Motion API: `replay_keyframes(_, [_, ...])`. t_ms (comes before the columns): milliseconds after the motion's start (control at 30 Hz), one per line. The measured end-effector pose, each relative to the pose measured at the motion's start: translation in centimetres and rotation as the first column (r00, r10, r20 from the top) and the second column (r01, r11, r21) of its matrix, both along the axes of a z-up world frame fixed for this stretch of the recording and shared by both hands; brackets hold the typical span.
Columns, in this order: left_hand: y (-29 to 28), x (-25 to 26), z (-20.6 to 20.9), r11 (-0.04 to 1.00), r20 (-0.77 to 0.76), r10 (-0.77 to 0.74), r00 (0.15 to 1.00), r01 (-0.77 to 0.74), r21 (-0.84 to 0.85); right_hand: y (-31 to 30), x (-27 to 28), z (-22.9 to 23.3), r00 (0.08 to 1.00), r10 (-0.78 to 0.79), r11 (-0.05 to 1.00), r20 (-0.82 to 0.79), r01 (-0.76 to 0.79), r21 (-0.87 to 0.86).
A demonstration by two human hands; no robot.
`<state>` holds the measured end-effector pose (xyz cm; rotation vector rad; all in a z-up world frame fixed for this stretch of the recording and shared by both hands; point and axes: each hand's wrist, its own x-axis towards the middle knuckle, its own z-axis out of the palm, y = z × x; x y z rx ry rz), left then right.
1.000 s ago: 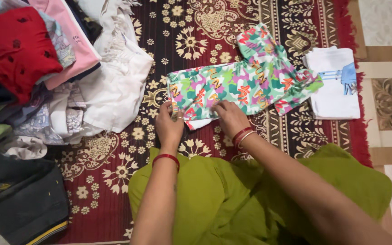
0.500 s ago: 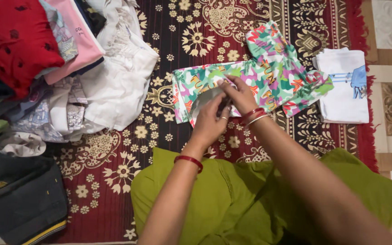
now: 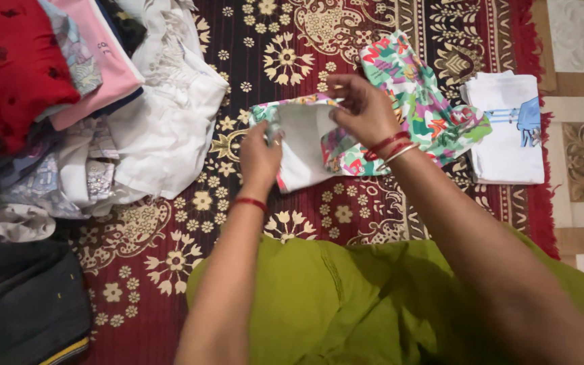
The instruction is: The person sits on a rug and folds several items of clothing one by one. They fold a white t-shirt, a colorful patterned shirt, and a red patterned shirt, placing each folded item into a growing stack.
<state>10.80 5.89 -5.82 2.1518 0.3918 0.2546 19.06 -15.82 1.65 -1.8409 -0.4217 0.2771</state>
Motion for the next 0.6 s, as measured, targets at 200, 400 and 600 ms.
replay_keyframes(200, [3.0, 5.6, -0.6, 0.985, 0.072, 0.092, 0.993, -0.08, -0.153, 1.7, 1.0, 2.8, 0.933, -0.128, 0.941, 0.335, 0.221, -0.255])
replay_keyframes(400, [3.9, 6.5, -5.4, 0.977, 0.043, 0.177, 0.983, -0.17, -0.13, 5.8, 0.3, 0.0, 0.978, -0.048, 0.973, 0.205, 0.092, -0.212])
replay_keyframes(600, [3.4, 2.1, -8.5, 0.959, -0.1, 0.173, 0.98, -0.191, -0.211, 5.4, -3.7, -4.4, 0.977, 0.19, 0.923, 0.099, -0.143, -0.358])
